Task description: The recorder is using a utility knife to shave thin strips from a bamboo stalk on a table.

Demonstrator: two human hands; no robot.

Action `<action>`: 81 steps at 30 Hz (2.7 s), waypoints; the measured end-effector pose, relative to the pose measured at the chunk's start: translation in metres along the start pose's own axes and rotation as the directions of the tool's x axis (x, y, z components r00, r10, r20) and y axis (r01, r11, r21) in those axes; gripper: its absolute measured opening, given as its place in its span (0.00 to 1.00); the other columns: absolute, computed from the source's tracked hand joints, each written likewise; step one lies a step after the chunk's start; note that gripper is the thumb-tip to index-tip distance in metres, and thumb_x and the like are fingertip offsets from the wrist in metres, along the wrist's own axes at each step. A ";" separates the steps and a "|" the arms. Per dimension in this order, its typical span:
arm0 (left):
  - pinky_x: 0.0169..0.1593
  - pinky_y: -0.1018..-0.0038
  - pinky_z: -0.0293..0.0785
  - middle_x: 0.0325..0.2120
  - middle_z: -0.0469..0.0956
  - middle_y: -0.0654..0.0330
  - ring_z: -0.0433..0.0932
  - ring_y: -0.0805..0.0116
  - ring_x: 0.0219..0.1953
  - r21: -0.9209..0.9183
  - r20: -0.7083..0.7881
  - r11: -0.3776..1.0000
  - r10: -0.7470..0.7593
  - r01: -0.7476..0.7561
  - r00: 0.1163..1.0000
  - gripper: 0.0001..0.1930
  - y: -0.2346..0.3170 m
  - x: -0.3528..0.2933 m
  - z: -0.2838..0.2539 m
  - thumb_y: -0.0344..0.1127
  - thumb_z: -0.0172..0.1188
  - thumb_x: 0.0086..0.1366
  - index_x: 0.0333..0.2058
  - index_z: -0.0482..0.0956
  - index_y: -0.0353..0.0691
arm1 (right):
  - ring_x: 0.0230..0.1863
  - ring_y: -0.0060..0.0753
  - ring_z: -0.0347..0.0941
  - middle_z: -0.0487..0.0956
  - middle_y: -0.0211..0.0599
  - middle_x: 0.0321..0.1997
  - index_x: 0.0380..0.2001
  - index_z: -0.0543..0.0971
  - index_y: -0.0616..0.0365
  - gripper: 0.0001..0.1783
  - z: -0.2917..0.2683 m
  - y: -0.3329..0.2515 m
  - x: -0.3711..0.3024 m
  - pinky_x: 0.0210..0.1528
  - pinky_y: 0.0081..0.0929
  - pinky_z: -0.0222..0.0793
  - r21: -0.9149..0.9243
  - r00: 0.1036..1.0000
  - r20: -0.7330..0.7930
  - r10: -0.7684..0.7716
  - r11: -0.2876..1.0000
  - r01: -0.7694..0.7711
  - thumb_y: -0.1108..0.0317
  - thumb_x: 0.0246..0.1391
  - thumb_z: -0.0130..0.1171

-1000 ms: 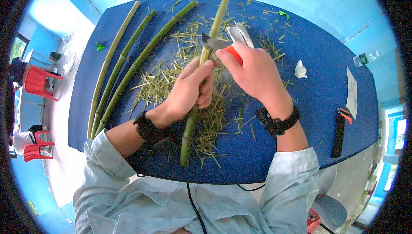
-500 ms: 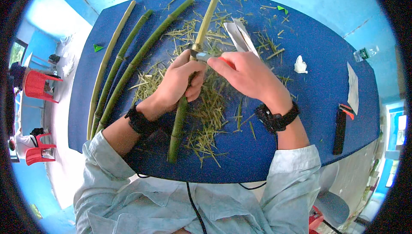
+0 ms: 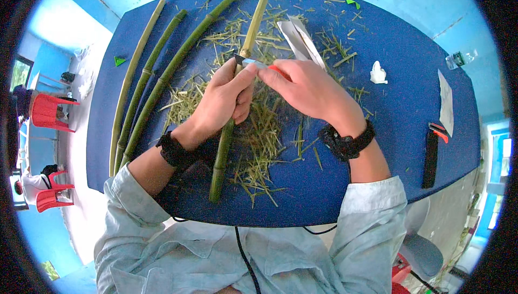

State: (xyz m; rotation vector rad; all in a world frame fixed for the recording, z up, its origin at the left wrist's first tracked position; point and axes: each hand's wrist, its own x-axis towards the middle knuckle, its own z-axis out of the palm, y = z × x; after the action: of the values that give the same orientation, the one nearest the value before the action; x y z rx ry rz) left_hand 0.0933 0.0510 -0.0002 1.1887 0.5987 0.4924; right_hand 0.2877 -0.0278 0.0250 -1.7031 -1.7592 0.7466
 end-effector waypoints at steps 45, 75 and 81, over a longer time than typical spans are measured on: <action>0.15 0.74 0.63 0.15 0.63 0.68 0.62 0.75 0.10 -0.016 -0.012 1.000 -0.005 0.005 1.000 0.22 -0.002 0.001 0.000 0.53 0.47 0.83 0.32 0.63 0.44 | 0.34 0.66 0.79 0.80 0.60 0.27 0.33 0.82 0.64 0.26 0.008 -0.019 -0.002 0.36 0.54 0.71 -0.139 0.995 -0.098 0.022 0.990 -0.036 0.49 0.73 0.53; 0.13 0.72 0.59 0.11 0.58 0.69 0.60 0.74 0.08 -0.063 0.075 0.997 -0.049 0.053 0.996 0.27 0.005 0.001 -0.010 0.53 0.49 0.83 0.23 0.61 0.46 | 0.31 0.64 0.80 0.80 0.58 0.24 0.34 0.81 0.64 0.27 0.011 -0.021 -0.002 0.34 0.51 0.72 -0.093 0.996 -0.088 -0.013 0.996 0.005 0.49 0.75 0.51; 0.13 0.72 0.58 0.11 0.58 0.69 0.60 0.74 0.08 -0.115 0.015 0.991 -0.074 0.075 0.997 0.25 0.008 0.001 -0.006 0.53 0.49 0.83 0.26 0.62 0.45 | 0.27 0.61 0.81 0.80 0.51 0.21 0.30 0.80 0.58 0.23 0.023 -0.020 -0.004 0.30 0.54 0.74 -0.349 0.971 -0.218 -0.102 0.937 0.020 0.50 0.73 0.54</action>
State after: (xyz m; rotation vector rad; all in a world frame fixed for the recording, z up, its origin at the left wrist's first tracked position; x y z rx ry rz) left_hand 0.0896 0.0580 0.0060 1.0553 0.5955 0.4507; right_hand 0.2573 -0.0325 0.0244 -1.8614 -1.8425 0.2018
